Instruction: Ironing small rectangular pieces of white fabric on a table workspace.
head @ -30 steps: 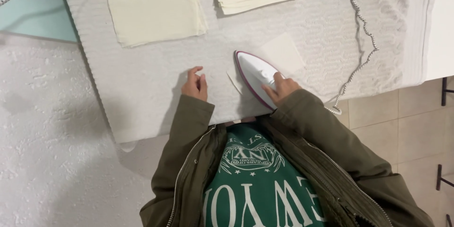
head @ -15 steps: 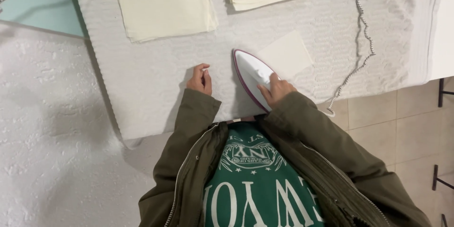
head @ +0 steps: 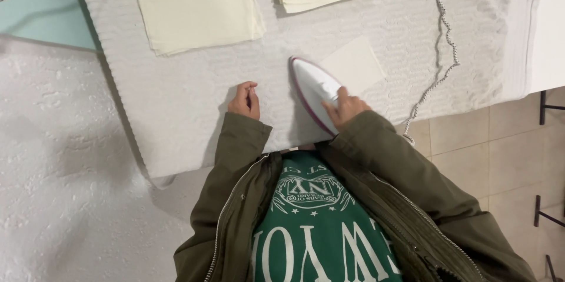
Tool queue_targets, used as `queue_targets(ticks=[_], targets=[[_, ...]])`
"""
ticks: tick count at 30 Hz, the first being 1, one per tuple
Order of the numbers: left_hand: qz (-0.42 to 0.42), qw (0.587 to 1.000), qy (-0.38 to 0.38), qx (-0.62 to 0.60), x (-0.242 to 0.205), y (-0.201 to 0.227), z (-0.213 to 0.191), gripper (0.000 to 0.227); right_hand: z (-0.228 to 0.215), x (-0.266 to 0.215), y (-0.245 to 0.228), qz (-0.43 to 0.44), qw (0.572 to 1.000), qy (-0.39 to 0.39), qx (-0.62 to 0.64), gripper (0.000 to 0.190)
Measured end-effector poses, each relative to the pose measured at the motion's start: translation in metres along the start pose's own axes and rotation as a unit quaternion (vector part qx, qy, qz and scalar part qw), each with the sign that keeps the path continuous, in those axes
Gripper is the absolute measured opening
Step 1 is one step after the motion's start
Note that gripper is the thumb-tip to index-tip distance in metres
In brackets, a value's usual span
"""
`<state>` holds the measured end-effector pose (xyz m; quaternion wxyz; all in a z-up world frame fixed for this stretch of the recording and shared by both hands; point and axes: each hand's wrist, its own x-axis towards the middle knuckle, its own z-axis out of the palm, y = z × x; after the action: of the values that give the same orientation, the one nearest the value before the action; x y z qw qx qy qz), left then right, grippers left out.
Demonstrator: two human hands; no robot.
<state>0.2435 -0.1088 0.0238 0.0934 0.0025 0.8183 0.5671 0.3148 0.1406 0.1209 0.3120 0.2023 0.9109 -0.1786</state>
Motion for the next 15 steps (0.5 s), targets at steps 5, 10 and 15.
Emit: queue_targets(ticks=[5,10,15], targets=[[0.011,1.000,0.008,0.010,-0.002,0.001,0.000,0.014,-0.047,0.006,0.018,0.070,0.997,0.027,0.019,0.051],[0.021,0.999,0.017,0.028,-0.001,0.015,0.008,0.015,-0.076,0.025,0.061,0.081,0.996,0.039,0.012,0.050],[-0.010,0.991,-0.060,0.123,0.000,0.035,0.032,0.032,-0.110,0.026,0.085,0.110,0.990,0.083,-0.036,0.052]])
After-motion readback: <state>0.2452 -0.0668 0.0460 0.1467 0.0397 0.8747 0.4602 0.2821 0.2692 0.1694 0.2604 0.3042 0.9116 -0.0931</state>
